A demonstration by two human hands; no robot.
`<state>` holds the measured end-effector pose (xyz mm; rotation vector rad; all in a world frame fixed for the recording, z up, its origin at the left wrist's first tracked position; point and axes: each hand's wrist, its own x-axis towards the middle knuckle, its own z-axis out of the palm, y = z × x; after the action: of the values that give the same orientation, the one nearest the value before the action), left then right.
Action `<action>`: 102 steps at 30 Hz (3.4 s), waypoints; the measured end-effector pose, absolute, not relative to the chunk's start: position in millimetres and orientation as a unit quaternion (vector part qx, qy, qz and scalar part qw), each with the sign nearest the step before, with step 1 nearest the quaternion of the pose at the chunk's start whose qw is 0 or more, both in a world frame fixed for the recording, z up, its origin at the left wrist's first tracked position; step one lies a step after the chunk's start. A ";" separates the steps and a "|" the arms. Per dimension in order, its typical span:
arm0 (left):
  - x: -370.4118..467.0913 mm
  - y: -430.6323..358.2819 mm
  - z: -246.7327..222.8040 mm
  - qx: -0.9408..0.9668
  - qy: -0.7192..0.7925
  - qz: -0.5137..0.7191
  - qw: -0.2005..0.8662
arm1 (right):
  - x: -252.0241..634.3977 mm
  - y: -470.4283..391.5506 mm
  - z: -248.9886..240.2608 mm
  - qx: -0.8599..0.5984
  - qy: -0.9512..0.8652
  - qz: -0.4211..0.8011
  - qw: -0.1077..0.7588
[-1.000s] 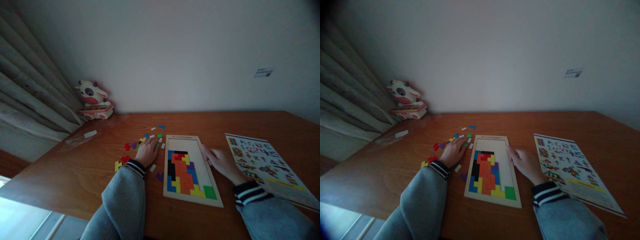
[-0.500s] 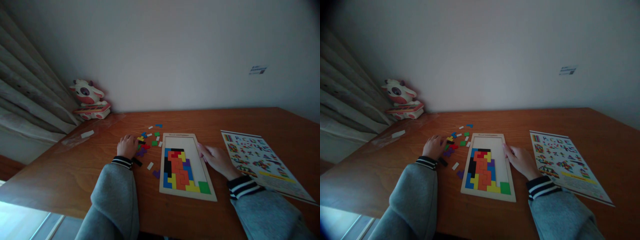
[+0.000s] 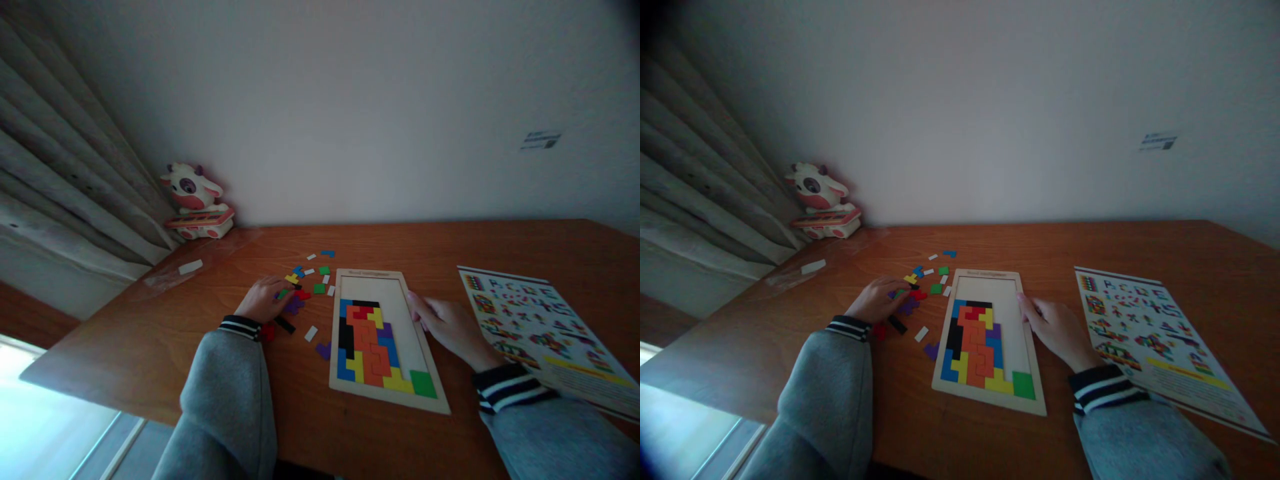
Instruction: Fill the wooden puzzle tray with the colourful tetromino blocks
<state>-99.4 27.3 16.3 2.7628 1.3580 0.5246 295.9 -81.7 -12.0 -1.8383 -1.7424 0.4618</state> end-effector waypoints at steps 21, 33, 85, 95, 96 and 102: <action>-28.3 -11.5 14.7 0.915 0.210 0.345 0.015 | 281.6 -90.0 4.3 -0.618 -0.685 0.154 0.355; 38.7 -48.1 15.0 0.904 0.102 0.416 0.012 | 247.7 -95.4 11.4 -0.496 -0.685 0.384 0.371; 37.1 -50.1 9.5 0.970 0.027 0.185 0.153 | 284.2 -98.0 15.7 -0.528 -0.789 0.280 0.144; 37.2 -50.2 11.1 0.970 0.016 0.192 0.152 | 281.1 -93.6 8.1 -0.527 -0.783 0.265 0.199; 37.3 -50.1 11.0 0.970 0.015 0.193 0.149 | 279.7 -92.9 7.1 -0.532 -0.777 0.263 0.210; 38.5 -51.6 9.6 0.970 0.023 0.210 0.117 | 275.0 -91.1 0.1 -0.556 -0.763 0.221 0.244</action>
<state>38.5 -51.6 9.6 2.8396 0.0679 0.6148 275.0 -91.1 0.1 -1.5177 -2.0846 0.6045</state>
